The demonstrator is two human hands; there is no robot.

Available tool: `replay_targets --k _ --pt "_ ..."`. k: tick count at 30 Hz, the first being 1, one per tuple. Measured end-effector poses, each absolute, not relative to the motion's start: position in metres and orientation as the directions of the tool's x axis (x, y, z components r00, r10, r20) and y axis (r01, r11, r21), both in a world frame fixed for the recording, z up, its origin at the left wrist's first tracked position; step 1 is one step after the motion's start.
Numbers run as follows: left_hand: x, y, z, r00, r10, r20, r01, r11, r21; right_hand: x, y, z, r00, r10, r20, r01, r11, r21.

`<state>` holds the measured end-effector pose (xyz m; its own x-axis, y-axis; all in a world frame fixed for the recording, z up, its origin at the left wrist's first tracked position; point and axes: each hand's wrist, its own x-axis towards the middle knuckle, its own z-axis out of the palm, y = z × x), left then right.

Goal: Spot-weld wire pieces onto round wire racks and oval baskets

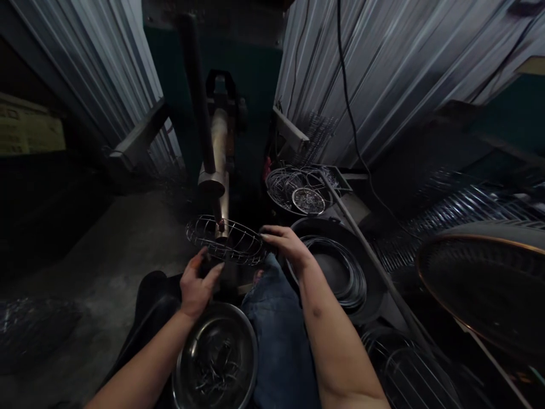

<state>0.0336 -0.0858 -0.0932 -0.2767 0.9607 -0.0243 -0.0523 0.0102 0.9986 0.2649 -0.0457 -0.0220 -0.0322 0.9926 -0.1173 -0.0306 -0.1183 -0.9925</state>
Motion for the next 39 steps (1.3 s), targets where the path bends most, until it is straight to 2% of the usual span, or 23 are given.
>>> replay_targets --k 2,3,5,7,10,17,24,35,39 --pt "0.029 -0.088 -0.1 -0.226 0.922 0.315 0.22 -0.267 0.938 0.279 -0.055 -0.043 -0.028 0.989 -0.147 -0.051 -0.149 -0.988" --pt "0.03 -0.086 -0.104 -0.174 0.897 0.405 0.297 -0.344 0.891 0.283 -0.058 -0.052 -0.007 0.99 -0.144 -0.058 -0.144 -0.988" --pt "0.036 -0.08 -0.109 -0.1 0.875 0.473 0.389 -0.403 0.828 0.282 -0.062 -0.065 0.063 0.991 -0.121 -0.062 -0.117 -0.991" --pt "0.044 -0.072 -0.112 -0.095 0.881 0.463 0.435 -0.382 0.815 0.277 -0.065 -0.071 0.139 0.987 -0.081 -0.044 -0.076 -0.996" --pt "0.049 -0.063 -0.114 -0.136 0.898 0.418 0.407 -0.334 0.85 0.267 -0.071 -0.066 0.206 0.978 -0.016 -0.016 -0.013 -1.0" --pt "0.037 -0.057 -0.118 -0.248 0.875 0.415 0.198 -0.374 0.906 0.242 -0.074 -0.038 0.157 0.988 -0.003 0.091 -0.017 -0.996" --pt "0.031 -0.042 -0.122 -0.174 0.845 0.506 0.347 -0.428 0.834 0.224 -0.056 -0.029 0.158 0.987 -0.023 0.003 -0.024 -1.0" --pt "0.038 -0.047 -0.115 -0.245 0.898 0.366 0.2 -0.323 0.925 0.215 -0.062 -0.018 0.188 0.982 -0.036 -0.018 -0.033 -0.999" --pt "0.036 -0.047 -0.117 -0.247 0.894 0.373 0.186 -0.334 0.924 0.208 -0.061 -0.008 0.185 0.983 -0.001 0.031 -0.006 -1.0"
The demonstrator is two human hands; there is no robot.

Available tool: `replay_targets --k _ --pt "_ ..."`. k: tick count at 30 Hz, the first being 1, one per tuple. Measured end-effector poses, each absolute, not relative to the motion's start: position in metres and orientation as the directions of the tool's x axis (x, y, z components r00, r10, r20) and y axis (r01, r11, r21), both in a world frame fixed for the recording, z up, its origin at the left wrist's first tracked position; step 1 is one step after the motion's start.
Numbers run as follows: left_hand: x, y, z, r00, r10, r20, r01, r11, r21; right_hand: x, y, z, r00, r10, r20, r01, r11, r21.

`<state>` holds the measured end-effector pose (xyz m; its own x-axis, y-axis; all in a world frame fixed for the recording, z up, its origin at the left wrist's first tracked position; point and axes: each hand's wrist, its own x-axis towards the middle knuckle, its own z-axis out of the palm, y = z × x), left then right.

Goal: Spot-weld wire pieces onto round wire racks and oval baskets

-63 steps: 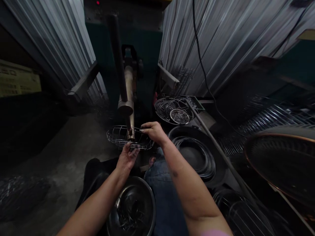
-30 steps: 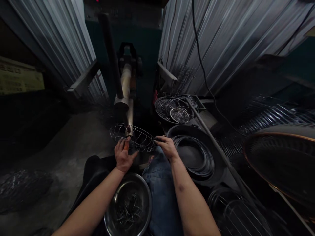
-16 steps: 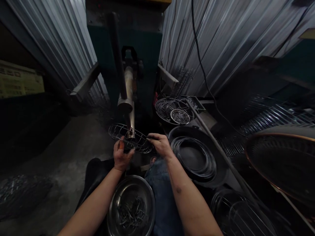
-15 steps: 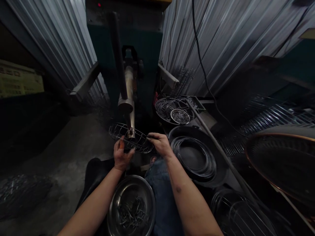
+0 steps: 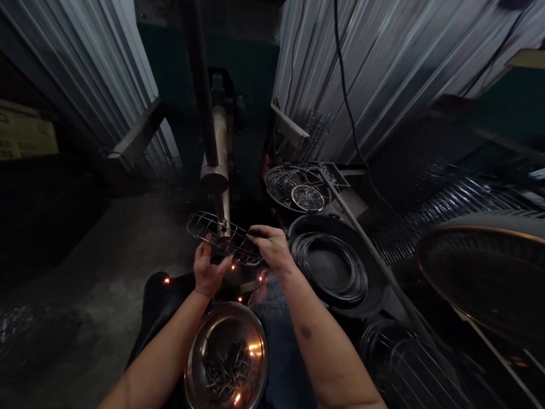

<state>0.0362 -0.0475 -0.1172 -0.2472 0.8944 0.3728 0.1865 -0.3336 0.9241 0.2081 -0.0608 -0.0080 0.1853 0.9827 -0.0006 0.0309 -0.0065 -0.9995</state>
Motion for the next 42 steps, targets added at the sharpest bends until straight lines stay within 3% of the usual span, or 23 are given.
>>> replay_targets --k 6,10,18,24,33,36,40,42 --pt "0.035 -0.049 -0.115 -0.187 0.892 0.411 0.283 -0.351 0.892 0.205 -0.052 -0.007 0.213 0.976 0.04 0.064 0.027 -0.998" --pt "0.04 -0.053 -0.111 -0.205 0.901 0.381 0.257 -0.327 0.91 0.205 -0.053 -0.004 0.208 0.977 0.051 0.094 0.032 -0.995" --pt "0.037 -0.056 -0.119 -0.202 0.9 0.387 0.258 -0.332 0.907 0.223 -0.069 0.005 0.019 0.996 -0.085 0.144 -0.087 -0.986" --pt "0.033 -0.051 -0.125 -0.21 0.909 0.36 0.286 -0.295 0.912 0.21 -0.058 0.008 0.091 0.991 0.103 0.332 0.067 -0.941" --pt "0.035 -0.049 -0.126 -0.229 0.911 0.343 0.275 -0.277 0.921 0.204 -0.042 0.005 0.097 0.986 0.139 0.376 0.093 -0.922" --pt "0.037 -0.052 -0.122 -0.239 0.924 0.297 0.214 -0.248 0.945 0.211 -0.048 0.004 0.061 0.996 0.057 0.268 0.039 -0.963" --pt "0.042 -0.054 -0.115 -0.274 0.947 0.166 0.005 -0.171 0.985 0.225 -0.058 0.002 -0.009 0.996 -0.094 0.164 -0.091 -0.982" --pt "0.043 -0.054 -0.112 -0.269 0.959 0.091 -0.082 -0.117 0.99 0.225 -0.059 0.002 0.001 0.995 -0.101 0.143 -0.1 -0.985"
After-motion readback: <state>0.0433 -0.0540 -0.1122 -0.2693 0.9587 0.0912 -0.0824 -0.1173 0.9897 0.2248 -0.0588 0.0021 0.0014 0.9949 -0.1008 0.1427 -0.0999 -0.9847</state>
